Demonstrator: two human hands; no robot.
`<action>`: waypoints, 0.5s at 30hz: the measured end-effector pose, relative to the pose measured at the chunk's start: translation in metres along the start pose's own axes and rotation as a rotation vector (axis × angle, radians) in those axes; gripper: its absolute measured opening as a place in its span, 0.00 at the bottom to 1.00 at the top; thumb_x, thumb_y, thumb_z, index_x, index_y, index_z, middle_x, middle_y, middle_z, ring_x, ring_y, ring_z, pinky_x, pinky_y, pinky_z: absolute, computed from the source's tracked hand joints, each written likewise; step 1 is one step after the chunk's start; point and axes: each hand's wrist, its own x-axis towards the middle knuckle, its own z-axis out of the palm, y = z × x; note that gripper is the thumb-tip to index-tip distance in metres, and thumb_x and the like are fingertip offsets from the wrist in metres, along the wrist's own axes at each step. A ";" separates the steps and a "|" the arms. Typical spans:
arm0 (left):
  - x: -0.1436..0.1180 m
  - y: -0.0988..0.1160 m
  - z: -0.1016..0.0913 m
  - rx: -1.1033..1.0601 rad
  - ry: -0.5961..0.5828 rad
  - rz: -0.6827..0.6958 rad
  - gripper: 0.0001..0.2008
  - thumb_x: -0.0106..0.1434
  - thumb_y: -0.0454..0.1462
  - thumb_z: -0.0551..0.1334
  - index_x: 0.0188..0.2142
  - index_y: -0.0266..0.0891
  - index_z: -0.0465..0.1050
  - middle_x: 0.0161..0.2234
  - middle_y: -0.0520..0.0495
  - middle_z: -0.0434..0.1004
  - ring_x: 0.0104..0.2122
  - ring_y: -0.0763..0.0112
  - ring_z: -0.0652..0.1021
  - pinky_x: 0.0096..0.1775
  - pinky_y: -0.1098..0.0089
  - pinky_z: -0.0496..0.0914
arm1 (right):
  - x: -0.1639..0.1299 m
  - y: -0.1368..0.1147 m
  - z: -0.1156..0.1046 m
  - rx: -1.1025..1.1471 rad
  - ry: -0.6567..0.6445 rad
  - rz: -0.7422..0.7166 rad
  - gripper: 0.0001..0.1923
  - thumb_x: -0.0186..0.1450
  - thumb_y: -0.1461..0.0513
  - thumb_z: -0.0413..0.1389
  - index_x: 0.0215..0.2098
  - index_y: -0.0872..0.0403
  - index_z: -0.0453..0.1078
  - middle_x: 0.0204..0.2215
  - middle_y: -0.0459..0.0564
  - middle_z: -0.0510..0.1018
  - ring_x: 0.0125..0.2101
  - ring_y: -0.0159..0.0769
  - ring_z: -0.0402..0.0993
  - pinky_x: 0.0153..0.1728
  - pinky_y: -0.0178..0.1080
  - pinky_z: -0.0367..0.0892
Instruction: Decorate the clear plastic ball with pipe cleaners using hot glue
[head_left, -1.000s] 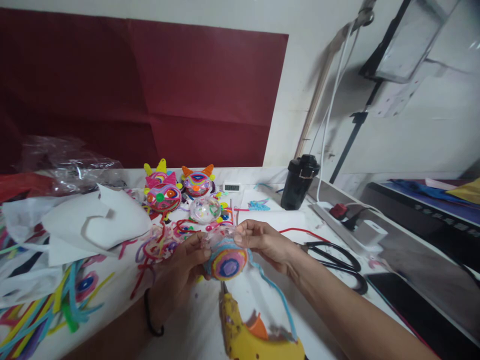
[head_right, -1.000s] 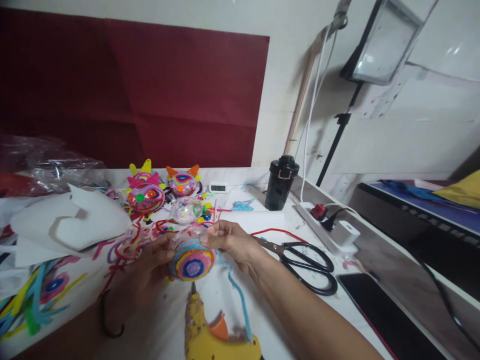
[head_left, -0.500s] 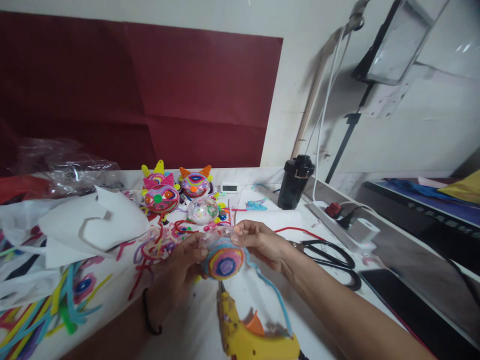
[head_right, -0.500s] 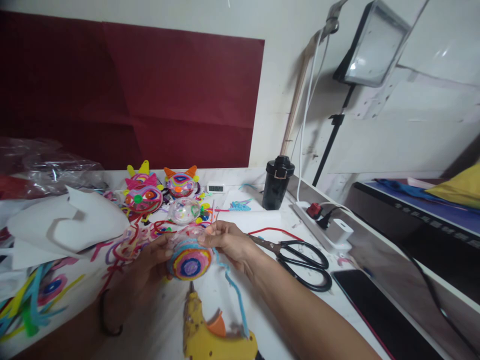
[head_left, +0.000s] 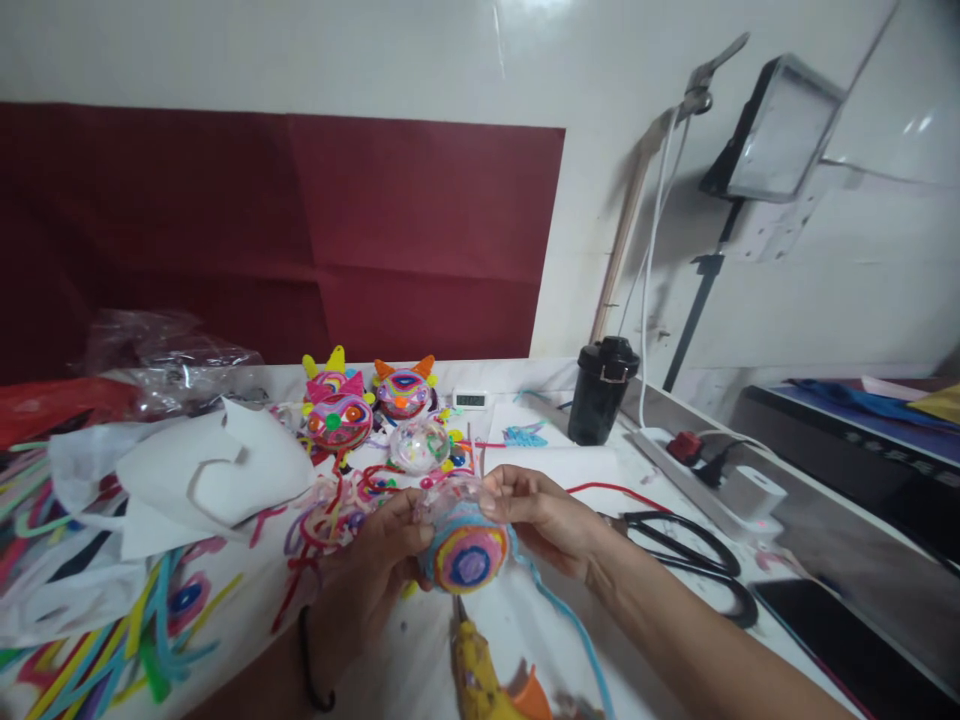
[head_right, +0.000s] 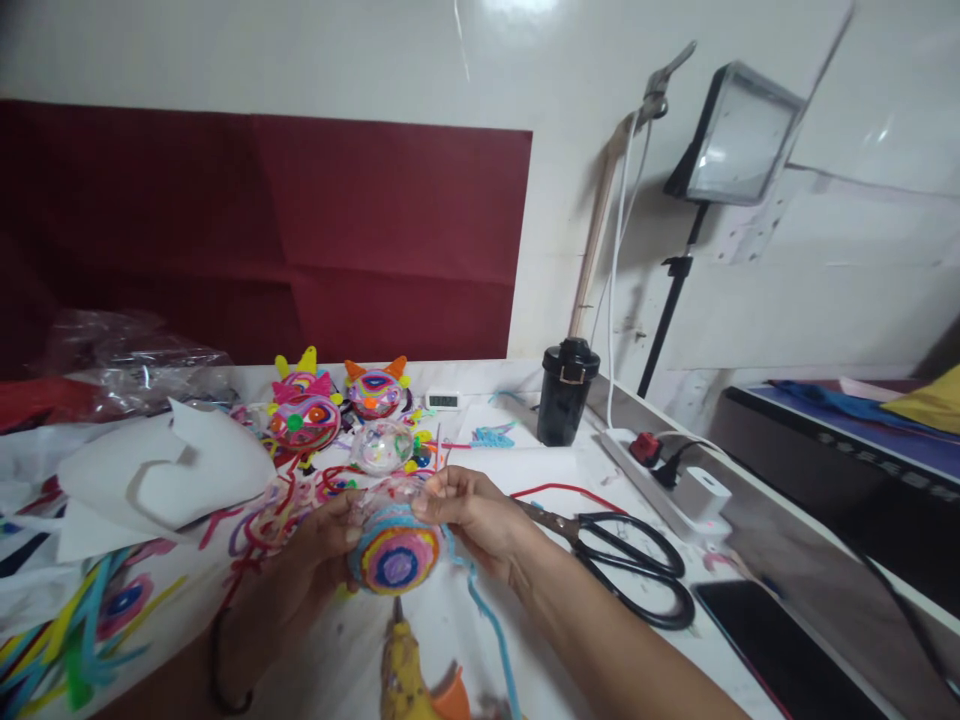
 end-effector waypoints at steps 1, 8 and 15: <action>-0.001 0.001 0.001 0.006 -0.005 0.001 0.11 0.51 0.35 0.68 0.34 0.38 0.71 0.24 0.55 0.71 0.21 0.76 0.70 0.21 0.76 0.65 | 0.000 0.000 0.000 0.006 -0.005 -0.002 0.21 0.35 0.61 0.75 0.21 0.57 0.70 0.17 0.40 0.73 0.21 0.27 0.65 0.29 0.33 0.57; 0.000 -0.001 -0.004 0.059 -0.070 0.042 0.09 0.55 0.36 0.65 0.37 0.38 0.71 0.25 0.53 0.72 0.23 0.75 0.71 0.21 0.75 0.65 | 0.001 0.002 0.000 0.047 -0.026 -0.019 0.19 0.38 0.63 0.75 0.22 0.56 0.71 0.19 0.41 0.74 0.22 0.28 0.67 0.29 0.33 0.58; 0.000 -0.002 -0.005 0.072 -0.046 0.033 0.08 0.54 0.35 0.65 0.35 0.39 0.71 0.27 0.52 0.73 0.22 0.75 0.71 0.21 0.75 0.65 | 0.000 0.002 -0.001 0.061 -0.044 -0.013 0.19 0.37 0.64 0.75 0.21 0.57 0.71 0.17 0.41 0.74 0.21 0.26 0.65 0.27 0.32 0.56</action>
